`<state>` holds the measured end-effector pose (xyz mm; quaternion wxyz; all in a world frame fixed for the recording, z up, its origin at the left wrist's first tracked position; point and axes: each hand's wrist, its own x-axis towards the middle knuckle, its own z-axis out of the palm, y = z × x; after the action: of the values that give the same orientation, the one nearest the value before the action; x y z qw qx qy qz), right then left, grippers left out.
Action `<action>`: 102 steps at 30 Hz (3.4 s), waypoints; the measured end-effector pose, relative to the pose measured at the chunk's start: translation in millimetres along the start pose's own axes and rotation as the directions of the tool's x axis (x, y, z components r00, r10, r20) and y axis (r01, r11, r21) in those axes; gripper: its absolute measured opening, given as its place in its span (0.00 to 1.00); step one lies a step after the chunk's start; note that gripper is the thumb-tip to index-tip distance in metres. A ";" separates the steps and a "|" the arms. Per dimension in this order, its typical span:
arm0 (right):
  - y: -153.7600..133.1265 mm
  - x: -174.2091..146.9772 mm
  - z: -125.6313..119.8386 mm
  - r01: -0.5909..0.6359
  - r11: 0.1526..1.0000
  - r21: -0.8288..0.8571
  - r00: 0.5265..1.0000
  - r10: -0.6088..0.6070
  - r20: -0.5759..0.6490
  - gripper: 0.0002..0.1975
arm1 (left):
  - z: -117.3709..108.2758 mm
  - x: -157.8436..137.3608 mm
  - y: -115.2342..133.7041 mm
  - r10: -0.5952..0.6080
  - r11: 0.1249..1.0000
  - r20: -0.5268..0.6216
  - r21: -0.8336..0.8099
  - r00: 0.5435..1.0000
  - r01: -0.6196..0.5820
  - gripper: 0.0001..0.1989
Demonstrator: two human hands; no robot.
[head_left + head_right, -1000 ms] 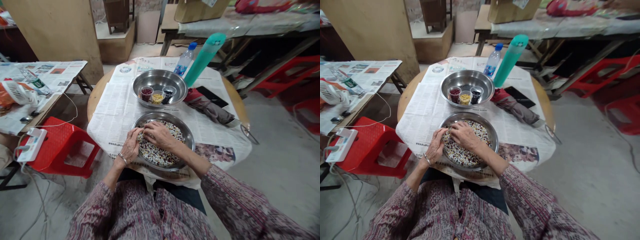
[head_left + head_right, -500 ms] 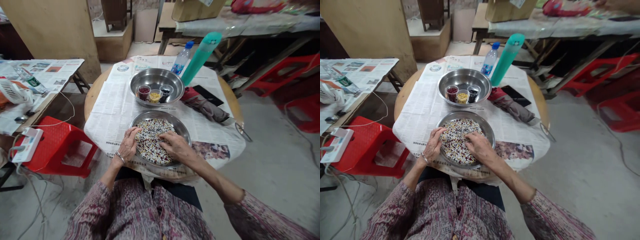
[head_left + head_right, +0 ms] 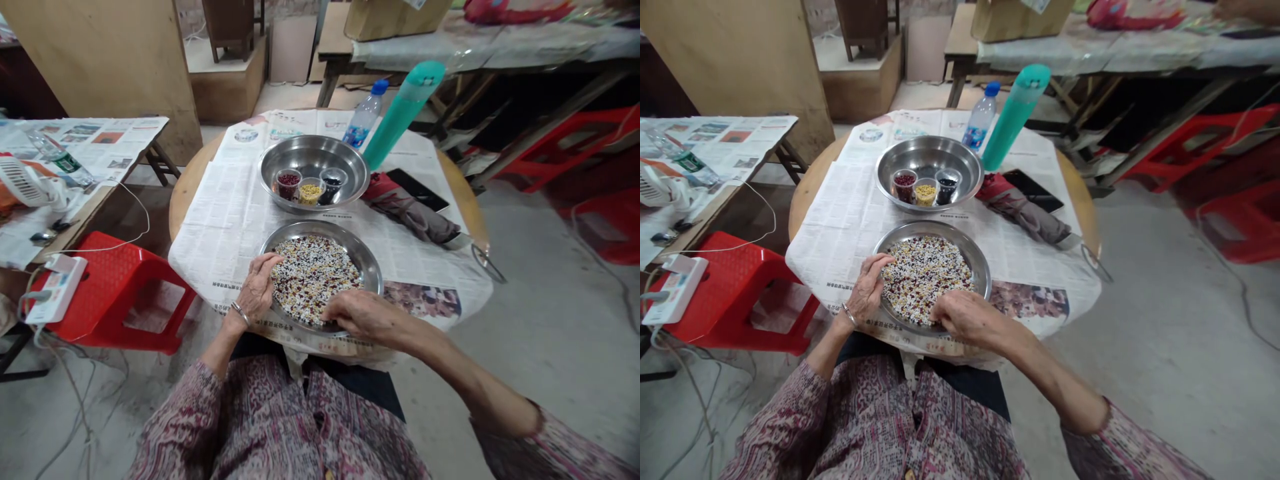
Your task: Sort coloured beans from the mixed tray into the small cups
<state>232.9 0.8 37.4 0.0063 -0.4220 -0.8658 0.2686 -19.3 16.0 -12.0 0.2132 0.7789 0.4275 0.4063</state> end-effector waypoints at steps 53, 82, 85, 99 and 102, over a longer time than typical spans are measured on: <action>-28.0 96.6 16.9 0.187 0.955 -0.230 0.908 -0.257 -0.330 0.10 | 0.8 -1.3 -0.9 -0.019 1.000 -0.017 -0.020 1.000 0.019 0.29; 22.1 31.7 1.1 -0.096 0.952 -0.291 0.808 -0.097 -0.581 0.08 | -5.5 -5.1 8.2 -0.057 0.998 0.002 -0.028 0.998 0.057 0.31; 33.2 9.7 4.7 -0.086 0.967 -0.239 0.765 -0.089 -0.638 0.08 | -13.2 -3.9 20.2 -0.058 0.992 0.013 0.109 0.998 0.056 0.26; 7.7 -5.2 62.1 -0.046 0.975 0.218 0.470 0.214 -0.857 0.10 | 29.5 79.5 50.1 0.247 0.752 0.642 0.345 0.726 -0.561 0.11; 7.8 -4.0 65.9 -0.036 0.981 0.189 0.464 0.184 -0.867 0.09 | 25.7 90.4 35.8 0.147 0.763 0.646 0.408 0.749 -0.502 0.09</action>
<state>225.5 -28.6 -21.8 0.4633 -0.5532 -0.6883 0.0752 46.8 72.8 38.2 0.0174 0.9556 0.2915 0.0386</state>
